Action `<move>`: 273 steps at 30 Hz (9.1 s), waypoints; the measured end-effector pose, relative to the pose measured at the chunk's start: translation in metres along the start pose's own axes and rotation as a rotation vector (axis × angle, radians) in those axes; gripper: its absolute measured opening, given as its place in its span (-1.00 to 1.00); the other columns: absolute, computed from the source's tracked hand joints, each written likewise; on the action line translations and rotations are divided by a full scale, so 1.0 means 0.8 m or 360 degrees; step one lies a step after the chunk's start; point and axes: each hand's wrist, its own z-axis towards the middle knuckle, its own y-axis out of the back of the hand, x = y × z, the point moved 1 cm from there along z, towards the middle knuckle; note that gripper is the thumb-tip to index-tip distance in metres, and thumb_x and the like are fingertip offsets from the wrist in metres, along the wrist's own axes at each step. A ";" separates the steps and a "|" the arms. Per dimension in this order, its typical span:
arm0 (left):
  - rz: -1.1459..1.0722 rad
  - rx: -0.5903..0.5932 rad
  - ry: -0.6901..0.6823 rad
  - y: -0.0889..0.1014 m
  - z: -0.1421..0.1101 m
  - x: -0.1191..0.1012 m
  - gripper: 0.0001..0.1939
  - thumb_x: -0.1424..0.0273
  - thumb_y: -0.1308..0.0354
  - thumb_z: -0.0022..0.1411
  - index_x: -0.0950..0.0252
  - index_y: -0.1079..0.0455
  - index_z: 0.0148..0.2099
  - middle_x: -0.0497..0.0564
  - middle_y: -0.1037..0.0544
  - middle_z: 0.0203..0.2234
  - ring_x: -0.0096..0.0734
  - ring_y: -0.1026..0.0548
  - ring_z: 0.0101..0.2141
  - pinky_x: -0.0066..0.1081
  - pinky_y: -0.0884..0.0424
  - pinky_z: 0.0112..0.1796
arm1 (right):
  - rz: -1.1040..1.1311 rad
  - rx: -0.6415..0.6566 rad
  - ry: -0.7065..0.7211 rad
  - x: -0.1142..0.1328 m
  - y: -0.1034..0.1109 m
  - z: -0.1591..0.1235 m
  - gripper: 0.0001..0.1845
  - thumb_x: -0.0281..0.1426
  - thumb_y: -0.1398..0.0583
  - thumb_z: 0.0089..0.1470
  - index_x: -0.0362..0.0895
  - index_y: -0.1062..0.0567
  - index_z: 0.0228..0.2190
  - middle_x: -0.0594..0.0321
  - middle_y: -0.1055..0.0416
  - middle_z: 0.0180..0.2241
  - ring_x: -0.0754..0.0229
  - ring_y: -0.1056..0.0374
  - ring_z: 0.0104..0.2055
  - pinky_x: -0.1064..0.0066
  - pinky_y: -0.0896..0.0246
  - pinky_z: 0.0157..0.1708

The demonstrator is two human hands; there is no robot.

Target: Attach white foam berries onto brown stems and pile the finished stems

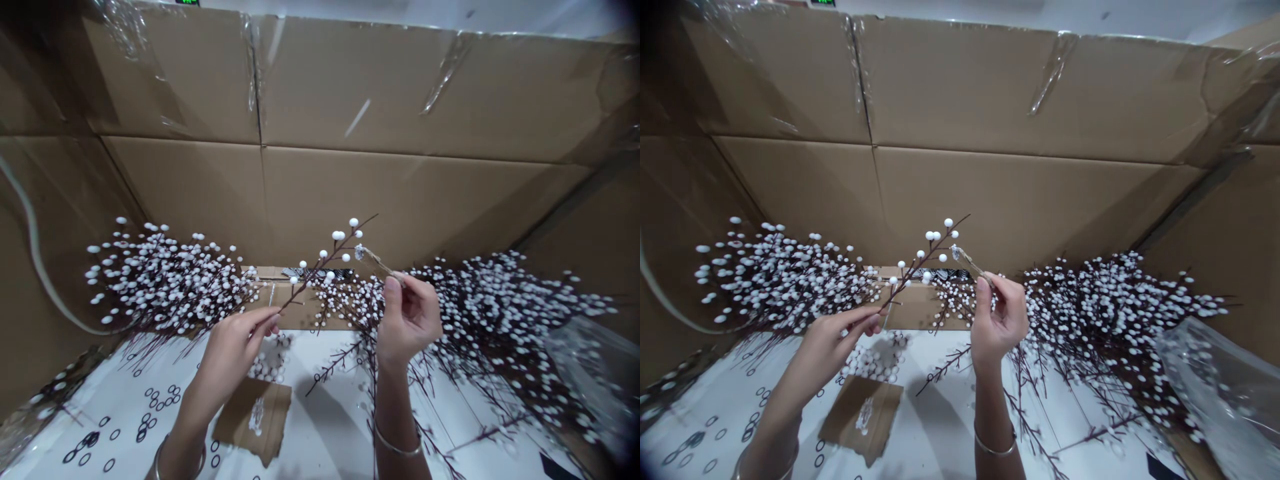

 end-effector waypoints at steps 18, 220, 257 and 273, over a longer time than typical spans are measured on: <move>0.0161 0.0143 -0.0019 0.001 -0.002 0.005 -0.72 0.26 0.00 0.38 0.13 -0.52 -0.04 -0.11 -0.63 -0.25 -0.37 -0.57 -0.25 -0.39 -0.36 -0.24 | 0.0081 -0.0371 -0.0295 -0.015 0.009 0.021 -0.82 -0.37 -0.28 0.08 -0.20 -0.44 -0.29 0.20 -0.39 -0.33 0.38 -0.30 -0.48 0.41 -0.28 -0.43; -0.1516 -0.0584 0.0098 -0.040 0.029 0.020 -0.77 0.33 -0.38 0.07 0.33 -0.55 -0.23 0.04 -0.63 -0.36 -0.38 -0.60 -0.35 -0.41 -0.51 -0.22 | 0.0941 0.1404 -0.1207 0.026 -0.062 -0.099 -0.85 -0.26 -0.26 0.09 -0.08 -0.46 -0.38 0.21 -0.48 -0.30 0.19 -0.41 -0.22 0.30 -0.31 -0.10; -0.1407 -0.0283 0.0003 -0.021 0.030 0.025 -0.63 0.22 -0.21 0.27 0.25 -0.40 0.08 0.06 -0.60 -0.19 -0.39 -0.57 -0.20 -0.45 -0.44 -0.16 | 0.0912 0.1387 -0.1366 0.024 -0.062 -0.087 -0.84 -0.28 -0.30 0.05 -0.10 -0.56 -0.32 0.22 -0.54 -0.28 0.20 -0.43 -0.21 0.32 -0.28 -0.09; -0.0868 0.0430 0.0101 -0.011 0.018 0.011 -0.75 0.21 -0.17 0.29 0.29 -0.53 -0.20 -0.01 -0.63 -0.43 -0.39 -0.55 -0.31 -0.44 -0.38 -0.20 | 0.1444 0.1250 -0.1547 0.014 -0.052 -0.059 -0.59 -0.45 -0.16 -0.01 -0.08 -0.42 -0.06 0.17 -0.52 -0.05 0.08 -0.37 0.07 0.21 -0.14 0.11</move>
